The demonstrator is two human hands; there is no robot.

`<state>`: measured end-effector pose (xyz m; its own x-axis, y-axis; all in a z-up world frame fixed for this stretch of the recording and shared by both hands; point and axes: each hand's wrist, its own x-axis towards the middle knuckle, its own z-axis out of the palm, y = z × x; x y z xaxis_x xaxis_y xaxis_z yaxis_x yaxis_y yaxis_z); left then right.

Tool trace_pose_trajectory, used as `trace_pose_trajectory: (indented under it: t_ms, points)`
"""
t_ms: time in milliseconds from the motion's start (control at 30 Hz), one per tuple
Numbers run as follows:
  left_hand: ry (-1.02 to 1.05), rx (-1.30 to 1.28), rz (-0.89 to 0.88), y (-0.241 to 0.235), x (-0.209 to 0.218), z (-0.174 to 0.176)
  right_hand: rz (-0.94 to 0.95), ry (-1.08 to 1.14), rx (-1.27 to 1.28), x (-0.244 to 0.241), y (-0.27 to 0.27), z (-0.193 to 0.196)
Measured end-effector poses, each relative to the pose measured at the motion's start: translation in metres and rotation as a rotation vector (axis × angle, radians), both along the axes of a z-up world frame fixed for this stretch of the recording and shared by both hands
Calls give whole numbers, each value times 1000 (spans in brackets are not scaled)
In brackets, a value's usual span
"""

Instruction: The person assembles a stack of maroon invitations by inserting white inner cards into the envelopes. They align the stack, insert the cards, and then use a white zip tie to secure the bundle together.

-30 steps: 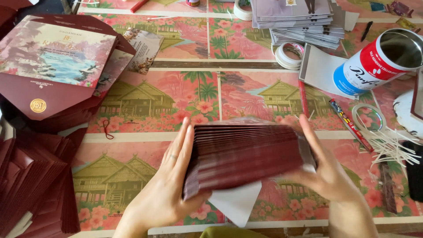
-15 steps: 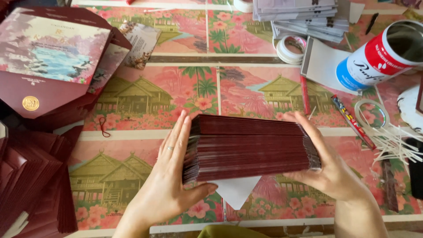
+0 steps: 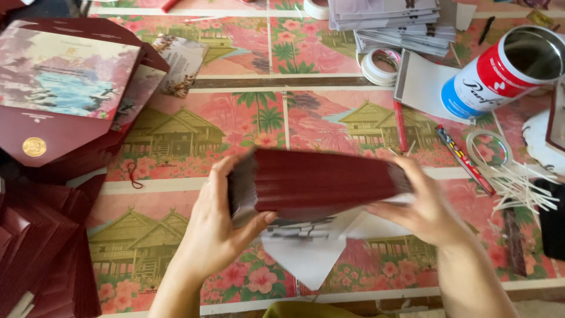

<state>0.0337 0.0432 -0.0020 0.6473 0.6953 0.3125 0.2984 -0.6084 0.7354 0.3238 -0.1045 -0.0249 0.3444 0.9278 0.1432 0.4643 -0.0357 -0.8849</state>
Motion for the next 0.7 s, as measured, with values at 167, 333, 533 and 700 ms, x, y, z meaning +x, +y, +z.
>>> trace_pose_trajectory:
  t_ms: [167,333,533,700]
  points:
    - [136,-132,-140,9,-5,-3,26,-122,18,-3,12,-10]
    - [127,212,-130,14,24,57,95,-20,58,-6,4,-13]
    - [514,687,-132,-6,73,44,-26,-67,8,-19,4,-3]
    - [669,789,-54,-20,72,17,-240,-155,-273,-30,5,6]
